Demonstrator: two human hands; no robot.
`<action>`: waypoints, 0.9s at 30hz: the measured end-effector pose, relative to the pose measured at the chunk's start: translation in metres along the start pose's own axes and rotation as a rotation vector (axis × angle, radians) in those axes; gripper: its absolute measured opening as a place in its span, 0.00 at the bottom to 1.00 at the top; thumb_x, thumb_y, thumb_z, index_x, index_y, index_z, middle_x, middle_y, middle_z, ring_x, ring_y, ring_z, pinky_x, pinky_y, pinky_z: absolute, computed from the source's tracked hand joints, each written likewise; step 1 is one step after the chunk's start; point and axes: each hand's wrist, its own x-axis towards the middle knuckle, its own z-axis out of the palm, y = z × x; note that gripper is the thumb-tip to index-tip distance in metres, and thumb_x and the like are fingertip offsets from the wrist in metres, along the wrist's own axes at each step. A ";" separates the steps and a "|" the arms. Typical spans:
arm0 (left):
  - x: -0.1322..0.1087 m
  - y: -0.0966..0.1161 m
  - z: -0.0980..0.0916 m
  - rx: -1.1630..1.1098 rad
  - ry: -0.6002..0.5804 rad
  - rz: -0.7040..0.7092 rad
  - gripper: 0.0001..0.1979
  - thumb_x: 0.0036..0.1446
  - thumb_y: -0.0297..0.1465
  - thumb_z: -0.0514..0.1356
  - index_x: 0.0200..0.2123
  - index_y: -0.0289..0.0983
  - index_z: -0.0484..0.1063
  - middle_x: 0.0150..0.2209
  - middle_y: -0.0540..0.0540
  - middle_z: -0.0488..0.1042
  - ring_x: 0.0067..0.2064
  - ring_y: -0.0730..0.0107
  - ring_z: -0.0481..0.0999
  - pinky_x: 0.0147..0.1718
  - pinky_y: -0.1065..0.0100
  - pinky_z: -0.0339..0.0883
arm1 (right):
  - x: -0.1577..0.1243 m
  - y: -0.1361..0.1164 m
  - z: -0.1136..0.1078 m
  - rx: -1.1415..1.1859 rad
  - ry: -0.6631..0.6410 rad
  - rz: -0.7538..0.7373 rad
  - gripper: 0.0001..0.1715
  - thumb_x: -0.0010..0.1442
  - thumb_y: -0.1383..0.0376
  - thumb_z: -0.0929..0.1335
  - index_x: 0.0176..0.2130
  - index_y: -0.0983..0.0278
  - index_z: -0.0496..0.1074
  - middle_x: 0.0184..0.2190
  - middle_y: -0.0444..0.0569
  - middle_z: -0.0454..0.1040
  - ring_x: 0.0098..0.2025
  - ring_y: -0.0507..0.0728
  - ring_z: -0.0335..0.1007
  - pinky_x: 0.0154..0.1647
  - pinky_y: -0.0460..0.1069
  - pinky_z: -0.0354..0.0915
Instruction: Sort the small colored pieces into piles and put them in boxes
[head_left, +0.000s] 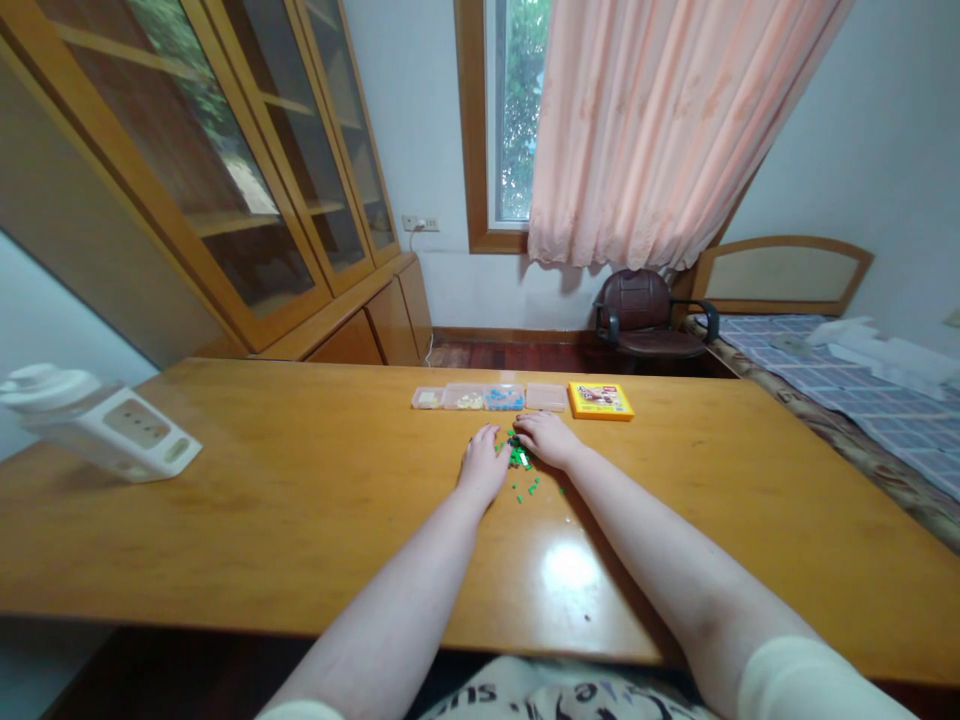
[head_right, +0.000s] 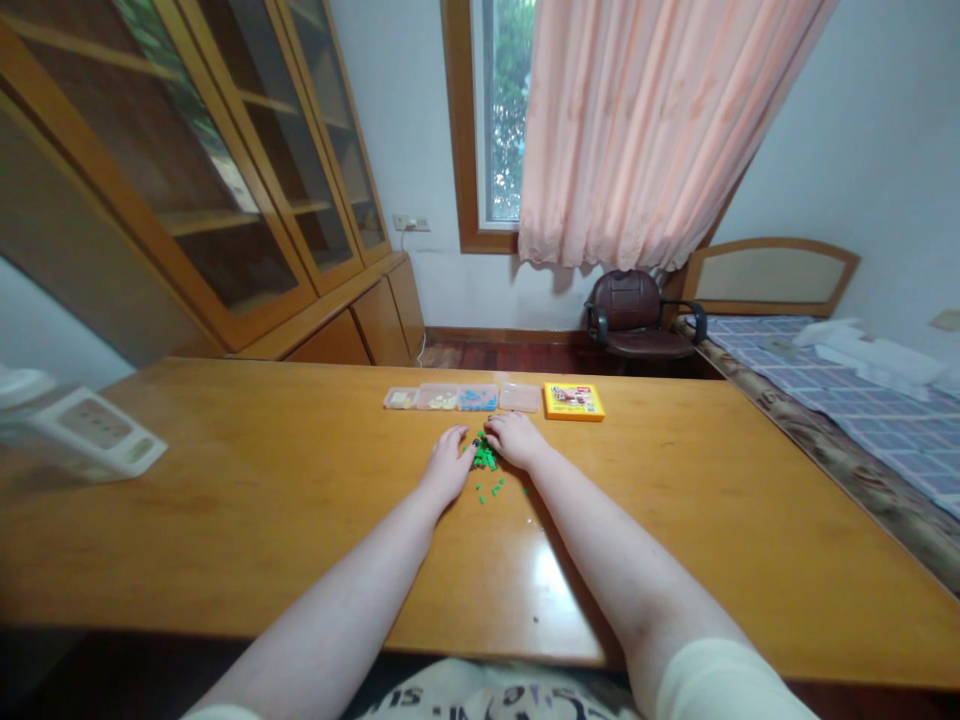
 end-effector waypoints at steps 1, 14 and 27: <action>0.000 0.000 0.000 -0.003 -0.001 -0.001 0.23 0.57 0.34 0.53 0.54 0.31 0.65 0.57 0.34 0.64 0.60 0.54 0.62 0.59 0.56 0.54 | -0.002 -0.002 -0.001 -0.014 -0.008 0.007 0.16 0.65 0.60 0.60 0.43 0.64 0.74 0.41 0.53 0.76 0.45 0.57 0.69 0.49 0.51 0.58; 0.000 0.005 -0.003 0.040 -0.034 -0.043 0.22 0.58 0.34 0.53 0.54 0.32 0.66 0.59 0.36 0.63 0.61 0.56 0.61 0.60 0.58 0.53 | -0.012 0.032 0.000 -0.174 0.059 0.352 0.29 0.65 0.54 0.57 0.61 0.65 0.59 0.62 0.55 0.58 0.63 0.62 0.51 0.63 0.61 0.41; 0.004 -0.002 0.002 -0.163 0.105 -0.049 0.18 0.56 0.32 0.55 0.50 0.34 0.69 0.53 0.36 0.68 0.56 0.57 0.66 0.58 0.57 0.57 | 0.034 0.011 -0.007 -0.053 0.095 0.207 0.31 0.62 0.59 0.62 0.60 0.69 0.58 0.62 0.61 0.57 0.62 0.62 0.54 0.63 0.58 0.47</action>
